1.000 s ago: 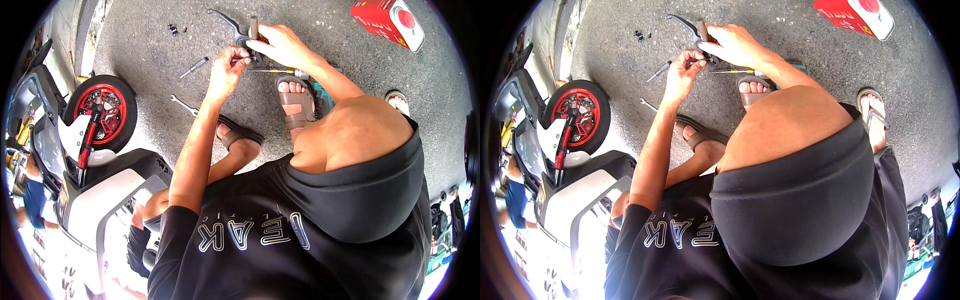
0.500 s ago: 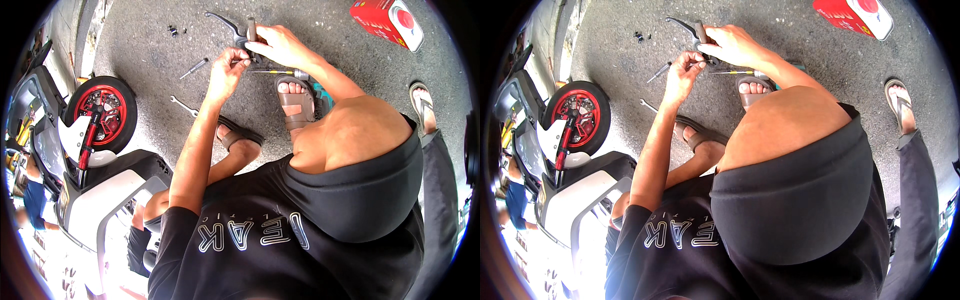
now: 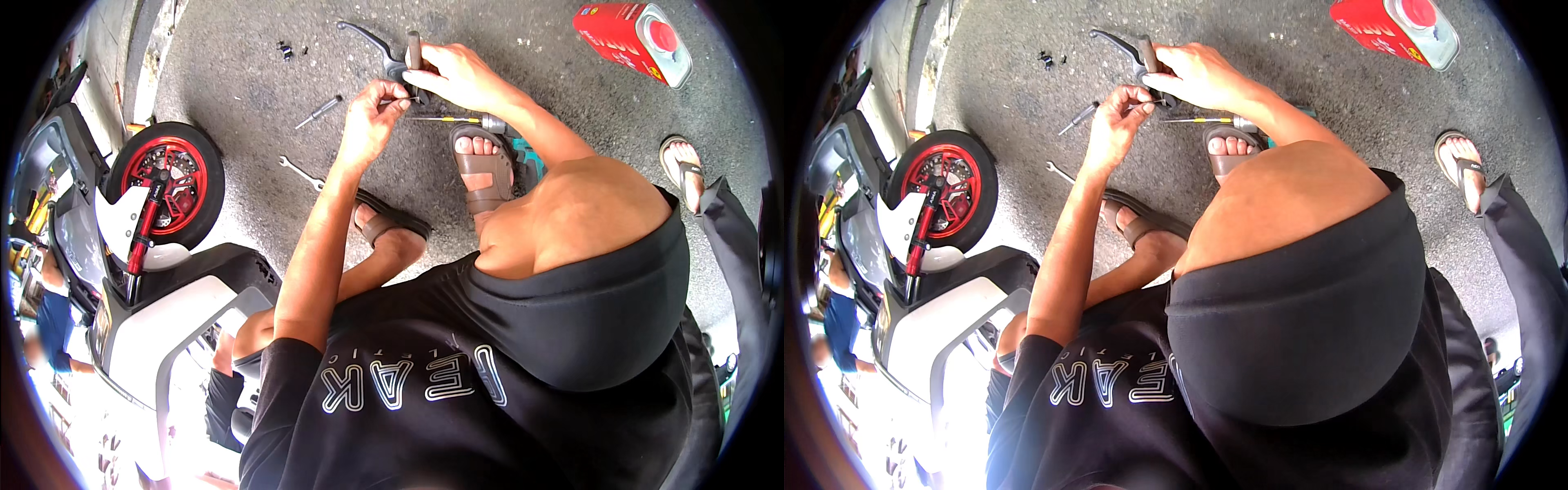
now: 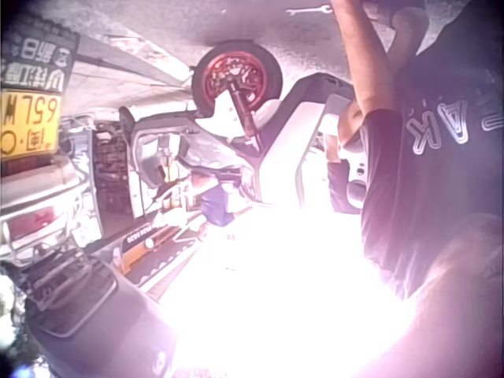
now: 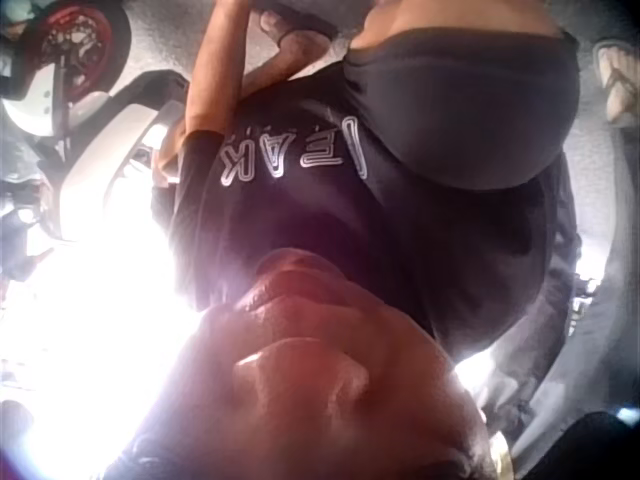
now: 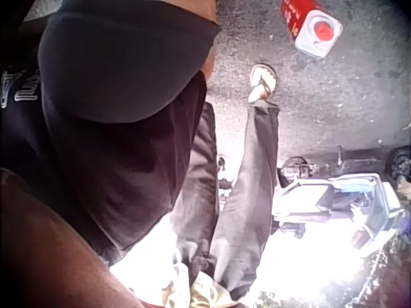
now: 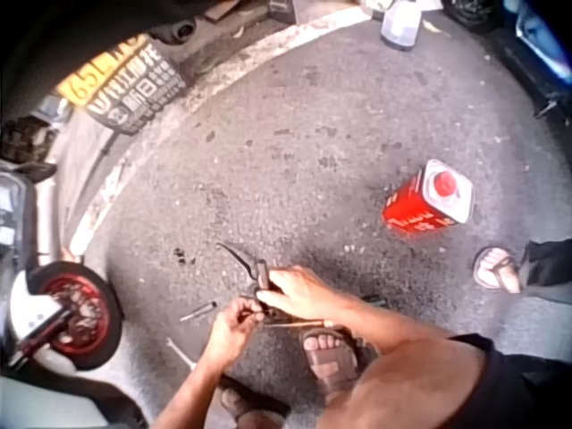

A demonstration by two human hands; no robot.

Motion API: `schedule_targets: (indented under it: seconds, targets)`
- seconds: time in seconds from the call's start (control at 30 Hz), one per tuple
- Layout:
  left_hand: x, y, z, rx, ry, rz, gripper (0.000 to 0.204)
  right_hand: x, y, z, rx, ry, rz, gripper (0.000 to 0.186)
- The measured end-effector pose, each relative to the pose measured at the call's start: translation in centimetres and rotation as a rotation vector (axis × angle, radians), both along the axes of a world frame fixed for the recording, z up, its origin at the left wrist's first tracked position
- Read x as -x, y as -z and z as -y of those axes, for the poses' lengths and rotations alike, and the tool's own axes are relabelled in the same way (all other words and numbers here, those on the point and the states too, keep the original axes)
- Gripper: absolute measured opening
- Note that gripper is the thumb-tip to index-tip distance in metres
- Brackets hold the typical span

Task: The person unseals a liquid container, pours fluid into a small funnel into a scooter part, and uses an electric drill to secure screws and components near the handlebar and internal assembly.

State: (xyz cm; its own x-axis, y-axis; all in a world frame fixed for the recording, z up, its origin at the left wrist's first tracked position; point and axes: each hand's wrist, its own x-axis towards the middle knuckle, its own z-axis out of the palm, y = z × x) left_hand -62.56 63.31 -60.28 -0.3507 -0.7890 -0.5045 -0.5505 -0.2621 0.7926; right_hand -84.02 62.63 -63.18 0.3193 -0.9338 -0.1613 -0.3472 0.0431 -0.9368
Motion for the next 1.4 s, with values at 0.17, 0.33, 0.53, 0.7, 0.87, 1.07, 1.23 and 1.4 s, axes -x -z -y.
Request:
schedule_targets:
  seconds: [0.17, 0.33, 0.53, 0.7, 0.87, 1.07, 1.23, 1.4]
  targets:
    - [0.1, -0.1, 0.1, -0.009, 0.01, 0.003, 0.014, 0.1, 0.2, 0.0, -0.062, 0.018, 0.065, 0.028]
    - [0.0, -0.1, 0.1, 0.003, 0.013, -0.014, 0.013, -0.1, -0.1, -0.3, 0.008, 0.076, 0.086, 0.029]
    - [-0.3, 0.2, -0.1, -0.023, 0.003, -0.046, 0.012, 0.0, -0.4, 0.1, -0.03, -0.047, -0.007, 0.027]
    - [-0.3, 0.2, 0.0, -0.029, 0.005, -0.056, 0.012, 0.0, 0.2, -0.4, -0.03, 0.071, 0.108, 0.027]
    - [-0.1, -0.2, 0.1, -0.024, 0.006, -0.043, 0.012, -0.1, -0.5, -0.2, 0.06, 0.017, 0.029, 0.029]
    - [-0.2, 0.0, 0.0, -0.055, -0.003, -0.05, 0.012, 0.1, 0.2, -0.1, -0.012, -0.014, 0.03, 0.029]
    - [-0.5, -0.1, -0.2, -0.063, 0.009, -0.113, 0.011, -0.4, 0.5, -0.8, 0.021, 0.101, 0.189, 0.032]
    - [-0.8, 0.1, -0.4, -0.027, 0.033, -0.146, 0.011, 0.1, -0.5, -0.4, -0.065, -0.088, -0.038, 0.029]
